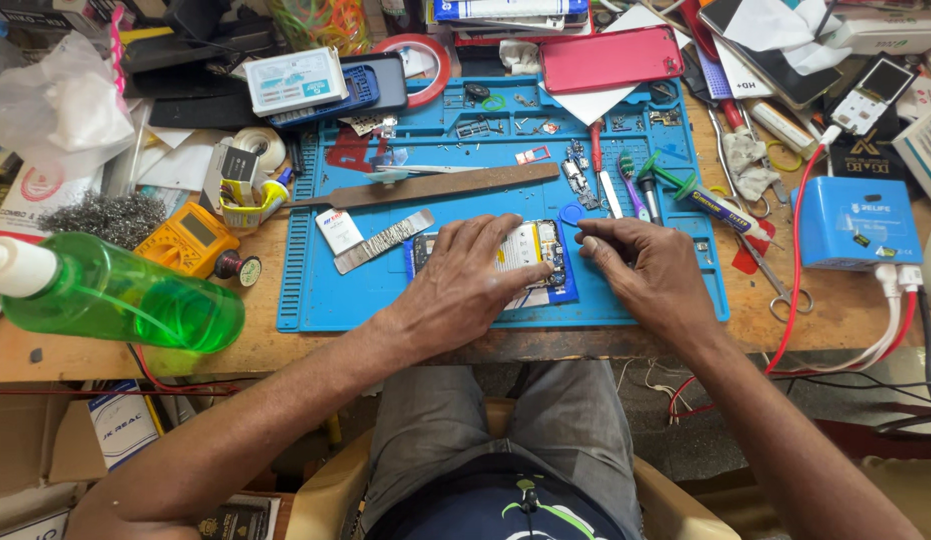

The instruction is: The person works on a small electronic component, likely a phone battery or circuit board, using tweezers and a pen-like tool to adjust or clean connections. They repeatedly pick up, inspect, and place the component on a blue mat while handling small parts and tools.

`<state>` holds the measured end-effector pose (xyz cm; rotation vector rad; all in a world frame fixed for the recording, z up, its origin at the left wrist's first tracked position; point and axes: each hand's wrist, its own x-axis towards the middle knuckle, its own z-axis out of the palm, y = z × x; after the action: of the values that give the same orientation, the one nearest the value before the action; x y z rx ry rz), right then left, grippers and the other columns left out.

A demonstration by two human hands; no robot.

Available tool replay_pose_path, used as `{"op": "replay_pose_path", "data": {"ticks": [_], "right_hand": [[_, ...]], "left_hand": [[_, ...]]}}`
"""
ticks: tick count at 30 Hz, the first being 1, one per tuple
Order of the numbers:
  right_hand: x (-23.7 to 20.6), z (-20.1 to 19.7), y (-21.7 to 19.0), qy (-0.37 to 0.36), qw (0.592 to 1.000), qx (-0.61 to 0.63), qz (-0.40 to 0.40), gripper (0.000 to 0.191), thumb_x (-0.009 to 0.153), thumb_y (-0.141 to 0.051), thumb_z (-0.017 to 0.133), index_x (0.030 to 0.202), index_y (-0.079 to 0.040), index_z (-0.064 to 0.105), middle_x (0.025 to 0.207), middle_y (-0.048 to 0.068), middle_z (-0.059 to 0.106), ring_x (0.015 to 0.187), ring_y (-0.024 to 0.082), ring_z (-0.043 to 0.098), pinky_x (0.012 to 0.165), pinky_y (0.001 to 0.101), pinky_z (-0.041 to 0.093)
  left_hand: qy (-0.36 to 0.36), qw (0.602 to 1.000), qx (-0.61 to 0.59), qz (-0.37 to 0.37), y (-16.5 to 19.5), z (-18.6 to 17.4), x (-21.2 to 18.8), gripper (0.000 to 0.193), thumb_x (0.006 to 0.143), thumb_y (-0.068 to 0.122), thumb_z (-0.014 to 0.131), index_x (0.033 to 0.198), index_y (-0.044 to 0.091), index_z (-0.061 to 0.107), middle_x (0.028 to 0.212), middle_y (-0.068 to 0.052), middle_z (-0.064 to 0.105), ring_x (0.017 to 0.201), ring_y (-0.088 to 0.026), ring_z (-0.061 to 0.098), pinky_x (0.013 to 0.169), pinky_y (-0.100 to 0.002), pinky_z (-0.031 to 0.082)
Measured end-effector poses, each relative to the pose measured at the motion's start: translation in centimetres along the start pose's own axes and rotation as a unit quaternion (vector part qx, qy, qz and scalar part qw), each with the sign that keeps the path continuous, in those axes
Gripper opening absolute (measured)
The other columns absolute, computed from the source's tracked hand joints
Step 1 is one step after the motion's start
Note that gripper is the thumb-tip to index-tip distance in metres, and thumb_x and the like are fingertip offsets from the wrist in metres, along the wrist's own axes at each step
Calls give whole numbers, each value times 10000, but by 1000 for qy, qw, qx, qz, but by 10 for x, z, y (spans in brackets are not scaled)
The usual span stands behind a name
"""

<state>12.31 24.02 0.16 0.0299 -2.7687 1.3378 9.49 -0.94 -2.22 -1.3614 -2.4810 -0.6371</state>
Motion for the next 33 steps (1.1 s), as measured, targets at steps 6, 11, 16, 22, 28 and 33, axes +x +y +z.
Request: {"op": "replay_pose_path", "data": {"ticks": [6, 11, 16, 22, 28, 33], "right_hand": [[5, 9, 11, -50, 984, 162, 53, 339, 957, -125, 662, 1277, -20, 706, 1033, 74, 792, 886, 91, 726, 794, 240, 593], [7, 14, 16, -71, 982, 144, 103, 303, 937, -134, 704, 1213, -15, 748, 973, 45, 791, 806, 75, 676, 728, 242, 570], [8, 19, 17, -69, 978, 177, 91, 251, 931, -130, 716, 1133, 15, 753, 949, 50, 774, 818, 63, 675, 734, 233, 571], [9, 22, 23, -63, 985, 145, 71, 230, 944, -116, 725, 1116, 35, 744, 946, 57, 766, 824, 68, 663, 732, 244, 562], [10, 15, 29, -102, 978, 164, 77, 248, 958, -122, 691, 1163, 2, 757, 959, 29, 774, 833, 56, 652, 751, 243, 554], [9, 19, 26, -69, 980, 170, 77, 260, 921, -111, 713, 1150, 9, 743, 969, 31, 779, 832, 58, 671, 741, 238, 562]], "left_hand": [[57, 986, 143, 56, 2, 1, -7, 461, 961, 180, 619, 1410, 277, 648, 1536, -193, 429, 1436, -329, 403, 1172, -490, 301], [51, 984, 156, 65, 3, 1, -8, 483, 959, 191, 631, 1434, 280, 620, 1553, -182, 407, 1456, -316, 381, 1185, -495, 274], [50, 985, 150, 71, 5, 0, -8, 476, 968, 194, 640, 1437, 263, 606, 1548, -196, 402, 1453, -328, 377, 1194, -507, 259], [46, 985, 152, 74, 5, 1, -8, 458, 978, 213, 627, 1433, 263, 609, 1554, -198, 399, 1451, -331, 375, 1193, -518, 258], [47, 984, 159, 71, 4, 1, -9, 442, 983, 229, 614, 1422, 273, 623, 1554, -194, 400, 1455, -330, 373, 1193, -528, 264], [50, 987, 138, 70, 3, 2, -9, 431, 998, 229, 619, 1427, 272, 624, 1563, -196, 392, 1464, -334, 366, 1205, -527, 261]]}}
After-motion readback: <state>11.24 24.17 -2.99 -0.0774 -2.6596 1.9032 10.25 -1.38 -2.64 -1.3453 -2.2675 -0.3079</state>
